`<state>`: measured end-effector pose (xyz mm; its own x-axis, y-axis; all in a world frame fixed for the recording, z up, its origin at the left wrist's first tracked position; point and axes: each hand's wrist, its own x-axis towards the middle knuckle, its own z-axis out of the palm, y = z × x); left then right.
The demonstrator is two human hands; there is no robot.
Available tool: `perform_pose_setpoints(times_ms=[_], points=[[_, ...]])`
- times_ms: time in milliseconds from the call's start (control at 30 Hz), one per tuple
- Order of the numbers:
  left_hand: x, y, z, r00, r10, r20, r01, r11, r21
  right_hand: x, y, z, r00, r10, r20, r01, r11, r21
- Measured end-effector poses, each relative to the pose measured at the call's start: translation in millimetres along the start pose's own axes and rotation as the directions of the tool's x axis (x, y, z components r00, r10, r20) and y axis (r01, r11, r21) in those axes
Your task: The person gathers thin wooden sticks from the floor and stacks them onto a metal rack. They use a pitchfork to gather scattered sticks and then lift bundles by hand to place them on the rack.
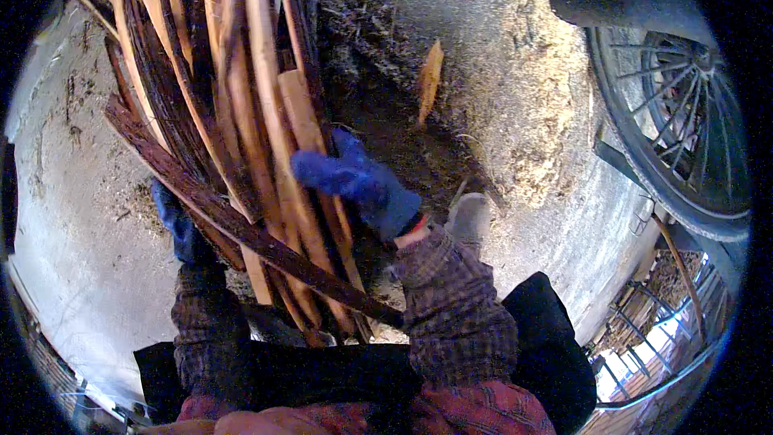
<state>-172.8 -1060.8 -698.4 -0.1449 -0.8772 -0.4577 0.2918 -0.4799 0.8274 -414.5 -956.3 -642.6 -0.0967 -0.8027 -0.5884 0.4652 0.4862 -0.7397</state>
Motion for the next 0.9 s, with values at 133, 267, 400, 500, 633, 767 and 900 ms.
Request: perform_pose_setpoints(times_ms=[133, 267, 400, 500, 633, 767, 900], points=[[8.0, -0.8, -10.5, 0.995, 0.095, -0.02, -0.092, 0.989, 0.113, 8.3, -28.3, 30.1, 0.985, -0.11, 0.136, 0.132, 0.978, -0.162], [6.5, -1.2, -9.3, 0.998, -0.042, 0.045, 0.044, 0.998, -0.038, 22.1, -15.0, 18.7, 0.986, -0.12, 0.115, 0.119, 0.993, 0.011], [7.8, -5.8, -0.5, 0.99, -0.089, 0.113, 0.102, 0.987, -0.12, 47.5, 22.5, -32.7, 0.968, -0.245, 0.056, 0.247, 0.969, -0.032], [20.4, -23.8, -20.5, 0.994, 0.018, 0.106, -0.014, 0.999, -0.039, 71.0, 30.7, -41.9, 0.986, -0.156, 0.052, 0.141, 0.965, 0.223], [5.1, -7.0, -1.6, 0.985, -0.12, 0.121, 0.136, 0.982, -0.134, 49.4, -5.7, -19.3, 0.996, 0.017, 0.089, -0.052, 0.91, 0.411], [-39.7, 20.4, 53.8, 0.957, -0.276, 0.084, 0.284, 0.952, -0.112, 36.8, 40.4, -55.5, 0.994, -0.093, 0.051, 0.07, 0.933, 0.352], [-63.9, -6.7, 21.3, 0.988, -0.049, 0.15, 0.033, 0.994, 0.105, 11.6, 52.0, -56.8, 0.998, -0.039, 0.039, 0.021, 0.924, 0.383]])
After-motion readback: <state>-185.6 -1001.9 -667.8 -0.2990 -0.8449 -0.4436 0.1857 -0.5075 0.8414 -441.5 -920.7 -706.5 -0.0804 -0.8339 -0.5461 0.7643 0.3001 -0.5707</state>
